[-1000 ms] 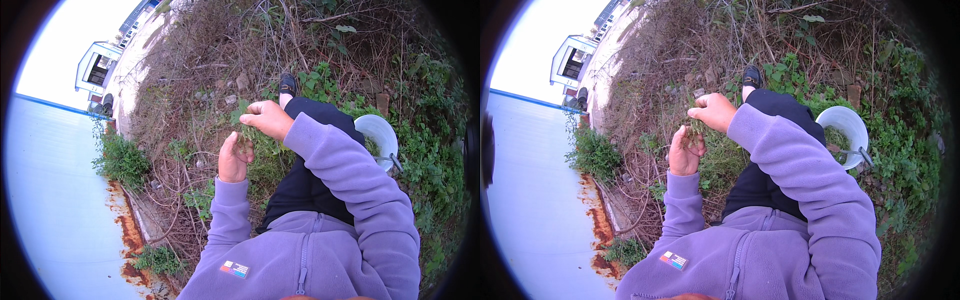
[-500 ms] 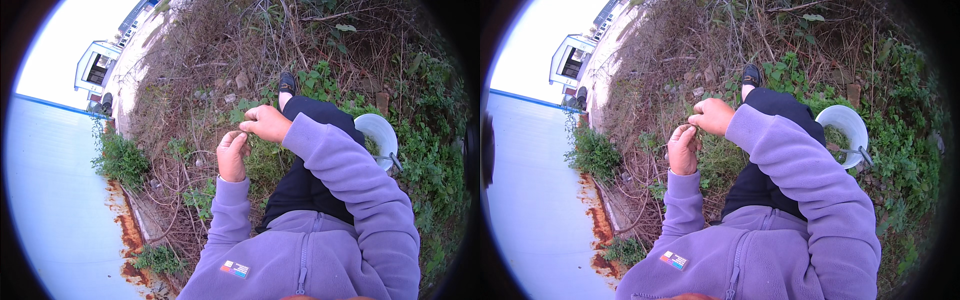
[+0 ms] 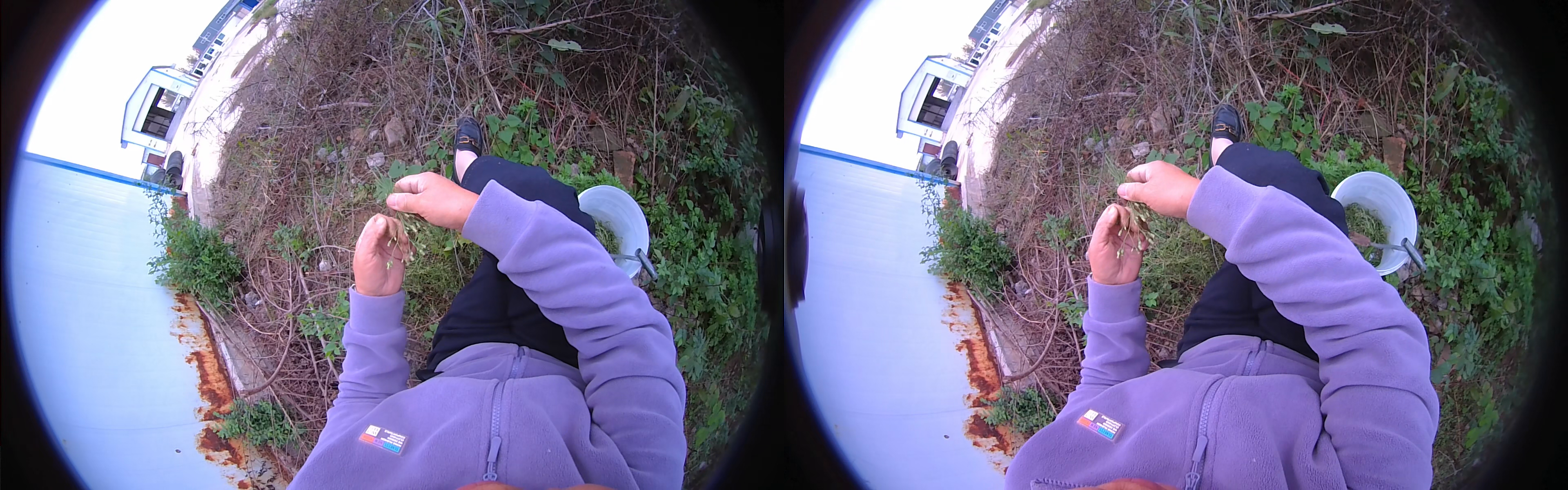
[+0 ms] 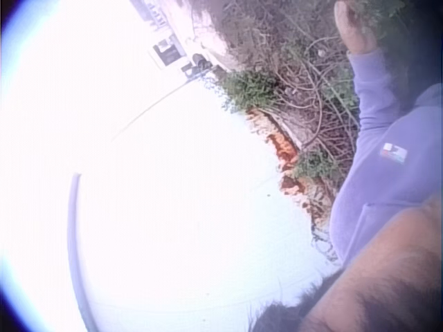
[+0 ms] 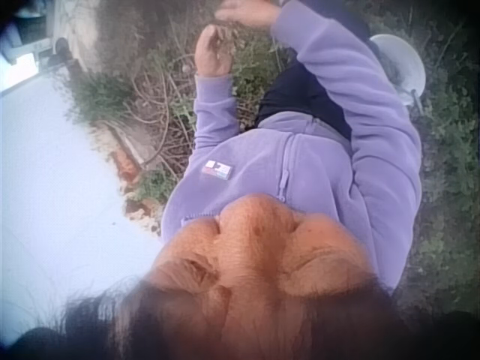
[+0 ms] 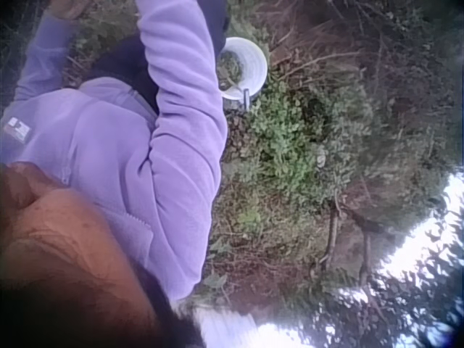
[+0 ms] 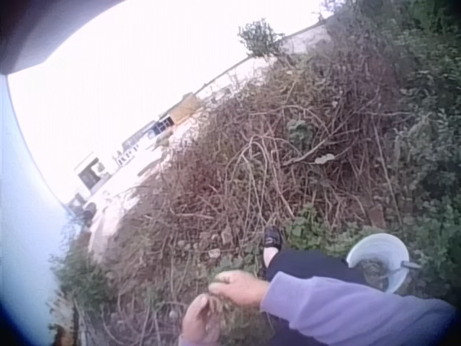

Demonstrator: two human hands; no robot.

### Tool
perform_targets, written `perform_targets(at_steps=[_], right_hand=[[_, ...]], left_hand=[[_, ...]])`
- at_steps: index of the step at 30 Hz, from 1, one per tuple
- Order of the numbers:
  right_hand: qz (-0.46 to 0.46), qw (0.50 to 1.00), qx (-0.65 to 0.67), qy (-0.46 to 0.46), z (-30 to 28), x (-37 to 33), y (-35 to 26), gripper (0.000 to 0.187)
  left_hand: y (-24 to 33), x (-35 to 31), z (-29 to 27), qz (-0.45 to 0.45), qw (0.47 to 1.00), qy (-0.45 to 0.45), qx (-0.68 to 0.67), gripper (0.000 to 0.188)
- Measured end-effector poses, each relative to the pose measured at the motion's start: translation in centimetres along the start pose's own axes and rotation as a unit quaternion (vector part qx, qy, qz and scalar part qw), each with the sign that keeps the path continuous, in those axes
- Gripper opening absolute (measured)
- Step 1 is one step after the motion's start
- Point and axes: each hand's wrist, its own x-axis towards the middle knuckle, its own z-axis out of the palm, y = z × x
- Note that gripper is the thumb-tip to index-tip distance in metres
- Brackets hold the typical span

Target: The person sits on a small stool and repeatedly picks up small green plants from a white bucket, separates leaves from stems by hand, and places the leaves back into the bucket. The person also uses a small hand hoe to scrape and move plant material within the bucket.

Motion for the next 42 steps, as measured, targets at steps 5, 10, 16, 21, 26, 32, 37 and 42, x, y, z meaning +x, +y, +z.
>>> perform_targets(at_steps=[5,10,16,21,26,32,37,42], right_hand=[[-0.054,0.991,-0.083,0.089,0.2,-0.6,-0.7,0.026],[-0.062,0.994,-0.048,0.080,0.2,-0.4,-0.4,0.027],[-0.094,0.994,0.034,0.050,0.5,-0.1,0.1,0.022],[-0.038,0.977,0.210,-0.015,0.8,-0.5,-0.2,0.019],[-0.002,0.982,0.189,-0.001,0.7,-0.7,-0.4,0.018],[-0.030,0.985,0.166,-0.029,0.3,-0.9,-0.5,0.019],[-0.001,0.987,0.163,-0.008,0.0,-0.9,-0.8,0.021],[-0.015,0.988,0.146,0.052,-0.5,-1.0,-1.5,0.022]], left_hand=[[-0.3,0.1,0.4,-0.031,0.998,0.056,0.025,0.023],[-0.4,0.5,0.0,-0.045,0.998,0.024,0.029,0.016],[-0.1,0.5,0.4,-0.035,0.998,0.050,0.005,0.013],[0.2,0.2,1.4,-0.039,0.999,0.035,-0.007,0.013],[-0.1,0.1,1.5,-0.045,0.997,-0.001,0.067,0.009],[0.2,0.1,1.2,-0.054,0.985,-0.016,0.162,0.005],[0.3,-0.2,1.4,-0.079,0.975,-0.012,0.206,0.005],[0.0,-0.3,1.1,-0.095,0.991,-0.027,0.086,0.009]])
